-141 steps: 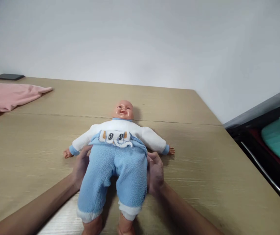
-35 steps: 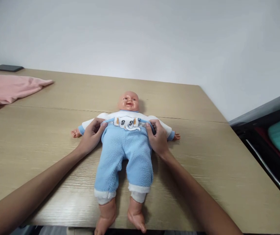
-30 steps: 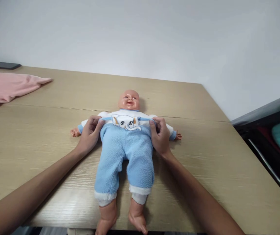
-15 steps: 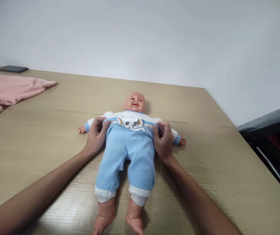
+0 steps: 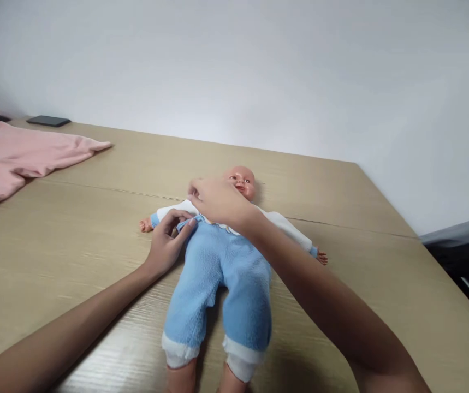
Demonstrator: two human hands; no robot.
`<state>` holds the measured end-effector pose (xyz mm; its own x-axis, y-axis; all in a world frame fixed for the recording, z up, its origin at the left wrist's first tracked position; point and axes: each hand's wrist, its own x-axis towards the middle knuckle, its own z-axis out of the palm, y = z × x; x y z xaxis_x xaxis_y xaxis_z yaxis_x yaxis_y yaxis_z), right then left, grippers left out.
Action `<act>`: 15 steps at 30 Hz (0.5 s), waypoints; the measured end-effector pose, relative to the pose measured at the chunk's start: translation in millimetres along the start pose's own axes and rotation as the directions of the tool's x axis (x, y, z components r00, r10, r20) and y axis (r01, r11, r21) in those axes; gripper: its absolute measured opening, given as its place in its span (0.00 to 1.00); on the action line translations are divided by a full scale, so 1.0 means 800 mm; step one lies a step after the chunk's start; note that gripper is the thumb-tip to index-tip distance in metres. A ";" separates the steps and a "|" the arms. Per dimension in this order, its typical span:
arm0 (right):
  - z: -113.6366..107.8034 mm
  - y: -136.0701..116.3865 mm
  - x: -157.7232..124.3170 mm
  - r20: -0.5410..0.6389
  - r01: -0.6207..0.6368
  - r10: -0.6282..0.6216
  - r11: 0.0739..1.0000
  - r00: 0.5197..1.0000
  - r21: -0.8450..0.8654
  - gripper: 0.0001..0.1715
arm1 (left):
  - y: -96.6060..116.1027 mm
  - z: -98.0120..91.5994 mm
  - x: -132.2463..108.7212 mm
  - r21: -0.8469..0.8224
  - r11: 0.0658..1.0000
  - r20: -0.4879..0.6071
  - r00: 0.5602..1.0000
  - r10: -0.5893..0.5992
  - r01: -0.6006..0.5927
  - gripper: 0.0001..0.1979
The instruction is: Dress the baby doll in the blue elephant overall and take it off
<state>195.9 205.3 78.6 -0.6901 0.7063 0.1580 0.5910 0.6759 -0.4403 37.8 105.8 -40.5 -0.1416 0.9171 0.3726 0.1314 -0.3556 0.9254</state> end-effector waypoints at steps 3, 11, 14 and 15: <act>0.022 0.006 0.058 0.343 0.144 -0.111 0.987 0.933 -0.072 0.09 | -0.001 -0.002 -0.004 0.151 0.979 -0.064 0.987 0.150 -0.139 0.07; 0.053 0.008 0.080 0.490 0.298 -0.233 0.953 0.840 -0.058 0.21 | -0.004 -0.009 -0.011 0.321 0.881 0.027 0.933 0.359 -0.348 0.04; 0.040 0.015 0.059 0.347 0.334 -0.315 0.942 0.883 0.004 0.14 | -0.003 -0.014 -0.016 0.424 0.794 0.114 0.895 0.431 -0.436 0.06; 0.035 0.018 0.051 0.277 0.338 -0.333 0.941 0.901 0.032 0.15 | -0.003 -0.016 -0.018 0.442 0.763 0.153 0.878 0.454 -0.471 0.07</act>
<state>164.9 237.9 54.4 -0.9346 0.3530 0.0441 0.3094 0.8678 -0.3888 26.5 91.3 -47.3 0.0853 0.6715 0.7361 0.6011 -0.6239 0.4994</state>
